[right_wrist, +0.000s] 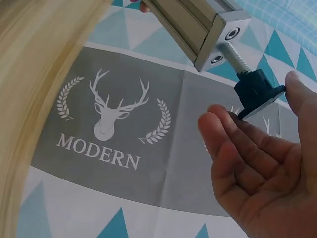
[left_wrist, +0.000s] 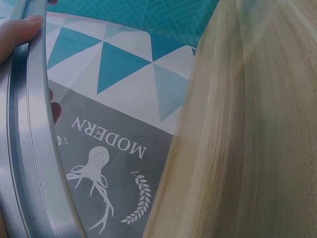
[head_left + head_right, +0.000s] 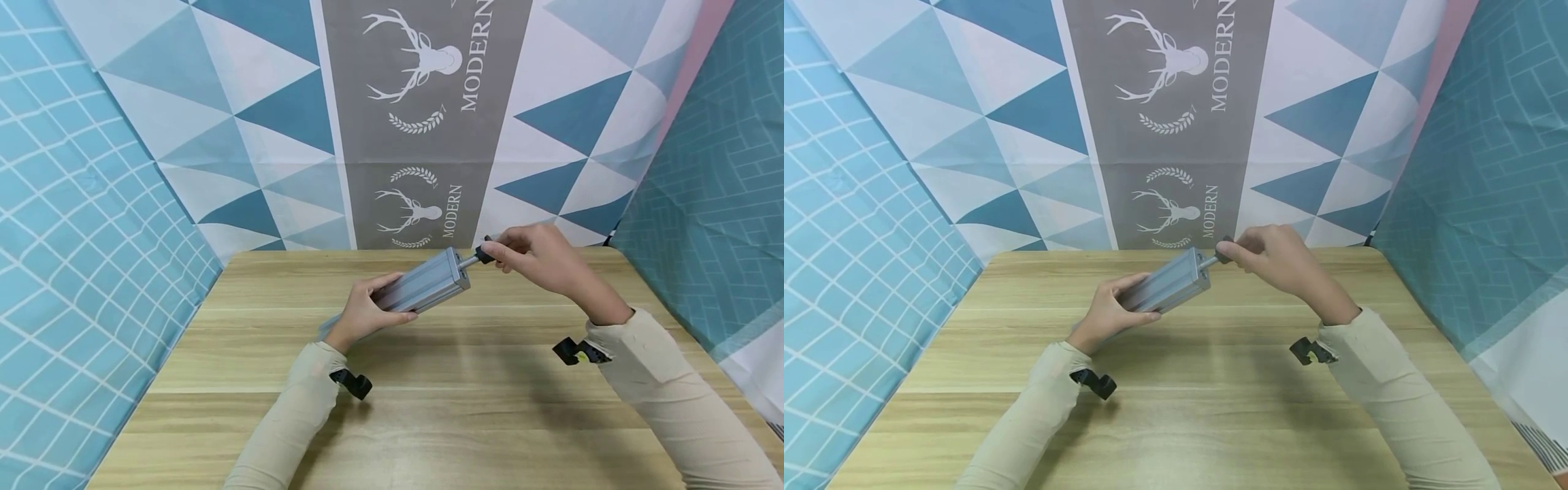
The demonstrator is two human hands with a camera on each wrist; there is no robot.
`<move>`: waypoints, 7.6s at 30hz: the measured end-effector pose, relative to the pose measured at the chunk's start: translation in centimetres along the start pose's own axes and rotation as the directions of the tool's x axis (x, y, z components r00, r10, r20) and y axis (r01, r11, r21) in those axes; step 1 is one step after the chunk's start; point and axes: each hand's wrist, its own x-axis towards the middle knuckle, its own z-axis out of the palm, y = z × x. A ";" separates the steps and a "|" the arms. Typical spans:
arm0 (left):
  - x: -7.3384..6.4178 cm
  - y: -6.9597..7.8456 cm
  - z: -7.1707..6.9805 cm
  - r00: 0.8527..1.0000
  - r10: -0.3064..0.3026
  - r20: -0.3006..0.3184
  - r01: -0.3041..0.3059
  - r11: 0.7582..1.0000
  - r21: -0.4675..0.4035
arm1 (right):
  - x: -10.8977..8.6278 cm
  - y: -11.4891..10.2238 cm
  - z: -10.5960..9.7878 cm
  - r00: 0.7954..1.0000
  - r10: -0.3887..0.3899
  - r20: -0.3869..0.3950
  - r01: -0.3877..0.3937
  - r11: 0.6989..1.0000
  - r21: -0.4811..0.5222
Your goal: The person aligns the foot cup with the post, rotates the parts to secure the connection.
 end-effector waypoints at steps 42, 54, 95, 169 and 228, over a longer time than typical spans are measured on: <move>0.6 -4.1 0.4 0.999 -0.030 -0.026 0.030 1.000 -0.007 | 0.0 0.1 -1.1 0.962 -0.246 0.122 0.245 0.969 0.022; 0.1 0.0 0.0 1.000 -0.026 -0.013 0.027 0.999 0.027 | 0.0 0.1 -0.7 0.989 -0.135 0.058 0.135 0.991 -0.010; 0.4 -4.1 0.3 0.999 -0.046 -0.015 0.046 0.999 -0.010 | -0.3 -0.3 -0.9 0.987 -0.092 0.136 0.097 0.995 -0.037; 0.4 -3.8 -0.1 0.999 -0.033 -0.014 0.032 0.999 -0.041 | 0.3 -0.4 -0.2 0.995 -0.088 0.039 0.088 0.996 -0.008; 0.8 -4.0 0.0 1.000 -0.012 -0.008 0.012 1.000 -0.027 | 0.5 -0.7 0.1 1.000 0.002 0.029 -0.002 1.000 0.020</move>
